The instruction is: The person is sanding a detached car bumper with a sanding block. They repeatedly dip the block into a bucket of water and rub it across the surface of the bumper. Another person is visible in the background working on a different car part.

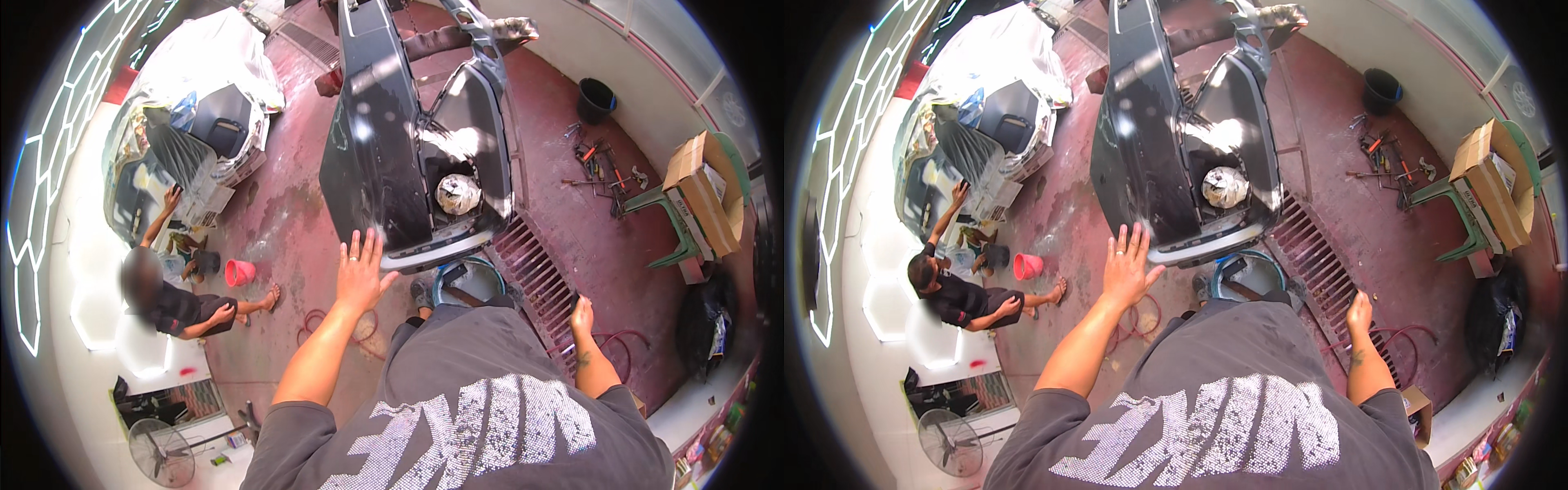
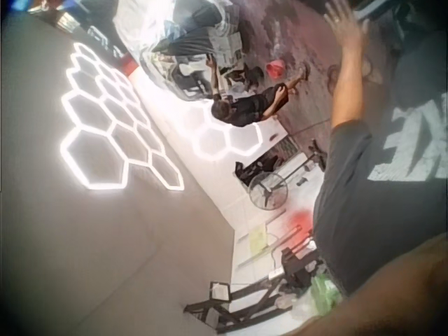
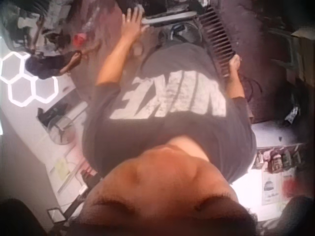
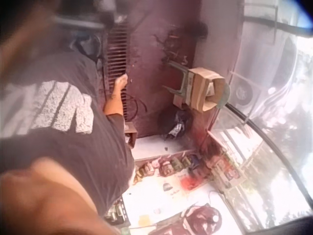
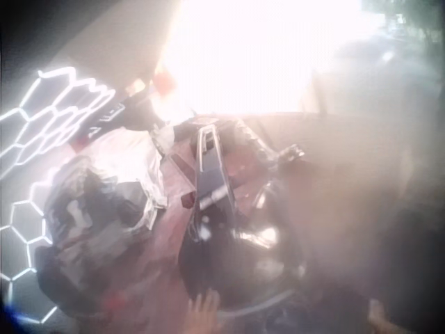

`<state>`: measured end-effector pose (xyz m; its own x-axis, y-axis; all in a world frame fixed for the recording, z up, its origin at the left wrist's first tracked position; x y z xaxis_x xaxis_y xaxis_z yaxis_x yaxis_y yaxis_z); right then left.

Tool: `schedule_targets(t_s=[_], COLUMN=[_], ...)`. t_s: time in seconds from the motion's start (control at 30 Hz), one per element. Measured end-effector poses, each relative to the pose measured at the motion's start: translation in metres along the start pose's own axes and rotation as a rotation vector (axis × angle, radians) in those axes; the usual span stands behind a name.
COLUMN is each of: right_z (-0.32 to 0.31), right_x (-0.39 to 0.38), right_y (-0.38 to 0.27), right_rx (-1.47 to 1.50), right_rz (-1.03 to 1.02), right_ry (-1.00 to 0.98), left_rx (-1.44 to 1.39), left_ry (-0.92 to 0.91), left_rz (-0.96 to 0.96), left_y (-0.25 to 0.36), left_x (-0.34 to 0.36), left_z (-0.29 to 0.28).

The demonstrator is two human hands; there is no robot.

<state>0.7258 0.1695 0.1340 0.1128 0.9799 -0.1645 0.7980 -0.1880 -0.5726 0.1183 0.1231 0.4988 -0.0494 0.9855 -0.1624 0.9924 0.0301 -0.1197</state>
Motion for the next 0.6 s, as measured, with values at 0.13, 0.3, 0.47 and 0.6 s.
schedule_targets(t_s=[0.13, 0.3, 0.47, 0.6], right_z=[-0.013, -0.024, -0.034, -0.044], right_x=[-0.072, -0.117, -0.119, -0.136], right_y=[0.070, 0.072, -0.011, -0.064], right_rx=[-0.170, -0.089, 0.106, 0.252], right_rz=[0.358, 0.533, 0.529, 0.428], right_ry=[-0.162, -0.199, -0.092, 0.136], left_rx=[-0.172, -0.660, -0.759, -0.960], left_ry=[-0.240, -0.384, -0.522, -0.348], left_rz=[-0.239, -0.760, -0.895, -0.903], left_y=[-0.016, -0.072, -0.095, -0.125], left_x=[-0.093, -0.230, -0.320, -0.346], left_z=[0.041, 0.156, 0.218, 0.248])
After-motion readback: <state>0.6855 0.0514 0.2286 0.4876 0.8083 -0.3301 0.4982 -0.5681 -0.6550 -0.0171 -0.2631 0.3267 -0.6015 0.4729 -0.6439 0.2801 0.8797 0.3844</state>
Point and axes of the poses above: each hand's wrist, its own x-axis towards the middle knuckle, its own z-axis out of the palm, y = z × x, the point moved 6 cm from there along x, towards the middle knuckle, and after that the axes turned 8 degrees about -x, right-handed, at the moved point
